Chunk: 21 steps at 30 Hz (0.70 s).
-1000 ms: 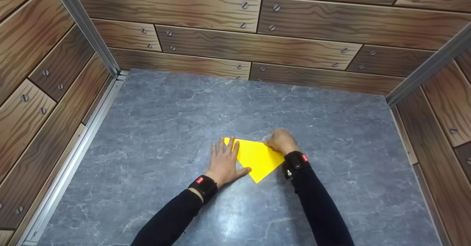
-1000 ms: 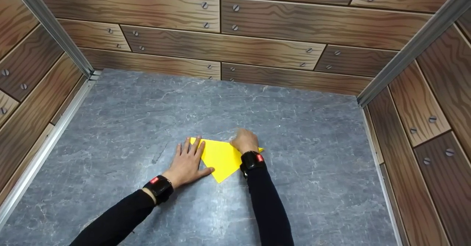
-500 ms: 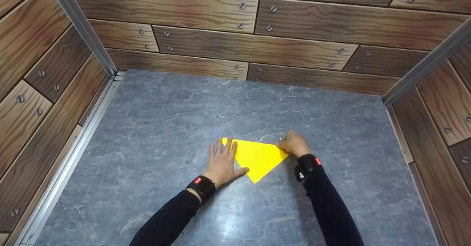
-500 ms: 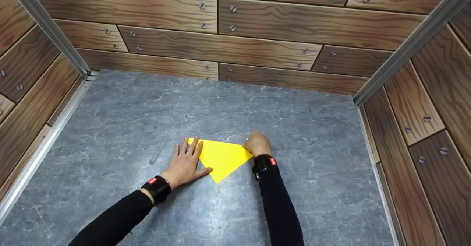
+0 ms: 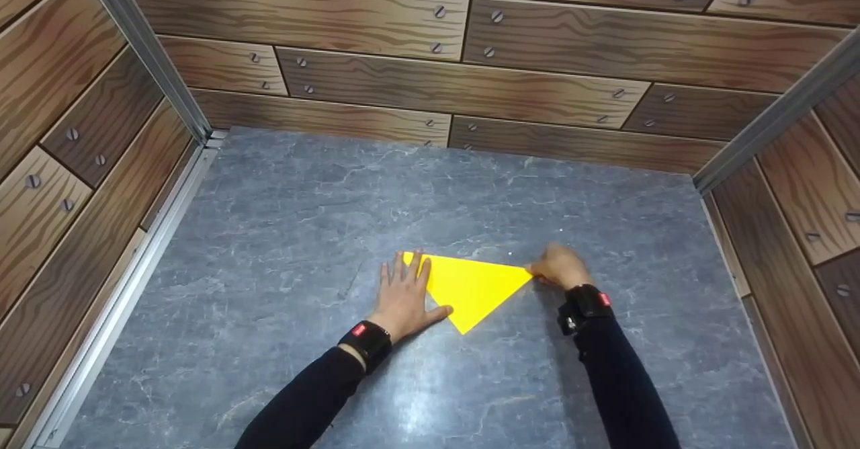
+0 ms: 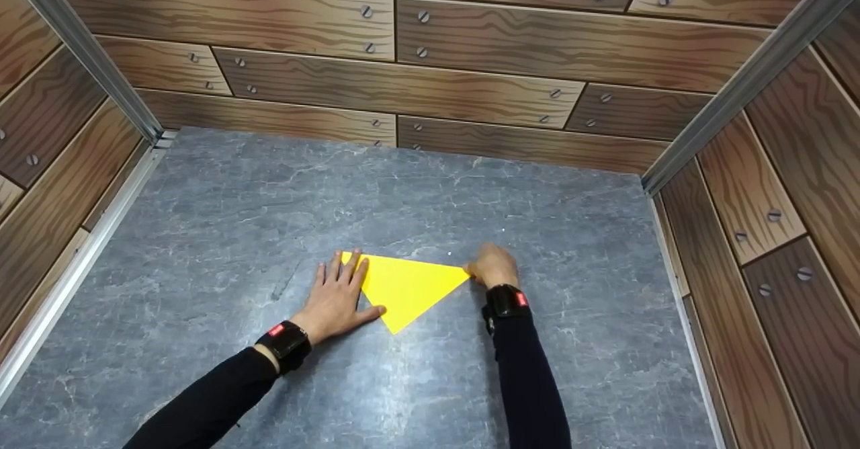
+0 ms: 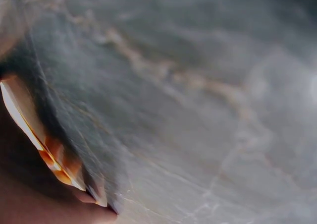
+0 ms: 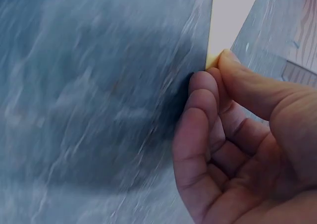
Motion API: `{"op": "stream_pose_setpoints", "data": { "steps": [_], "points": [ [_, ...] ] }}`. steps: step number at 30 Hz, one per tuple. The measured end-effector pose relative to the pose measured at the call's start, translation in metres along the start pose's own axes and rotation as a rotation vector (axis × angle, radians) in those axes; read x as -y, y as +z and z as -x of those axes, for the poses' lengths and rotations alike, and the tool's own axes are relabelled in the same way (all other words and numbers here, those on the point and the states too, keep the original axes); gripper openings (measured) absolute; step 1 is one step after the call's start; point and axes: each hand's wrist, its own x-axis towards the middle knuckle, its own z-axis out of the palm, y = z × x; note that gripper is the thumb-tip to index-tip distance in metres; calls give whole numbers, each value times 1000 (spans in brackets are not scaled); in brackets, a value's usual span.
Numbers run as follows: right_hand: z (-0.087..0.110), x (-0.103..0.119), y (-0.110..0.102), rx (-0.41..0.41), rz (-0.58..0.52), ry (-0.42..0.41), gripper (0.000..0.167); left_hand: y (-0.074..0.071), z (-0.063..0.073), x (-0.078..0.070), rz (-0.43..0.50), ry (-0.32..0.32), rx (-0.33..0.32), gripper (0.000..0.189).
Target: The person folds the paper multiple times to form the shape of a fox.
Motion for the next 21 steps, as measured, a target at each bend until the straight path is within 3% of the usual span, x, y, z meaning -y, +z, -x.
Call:
{"op": "stream_pose_setpoints", "data": {
  "steps": [13,19,21],
  "points": [
    [1,-19,-11,18,-2,69,26,0,0,-1,-3,-9,19,108],
    [0,-33,-10,0,-123,32,31,-1,0,-2,9,-13,21,107],
    [1,-34,-7,-60,-160,21,31,-2,0,-1,9,-10,18,108]
  ]
}}
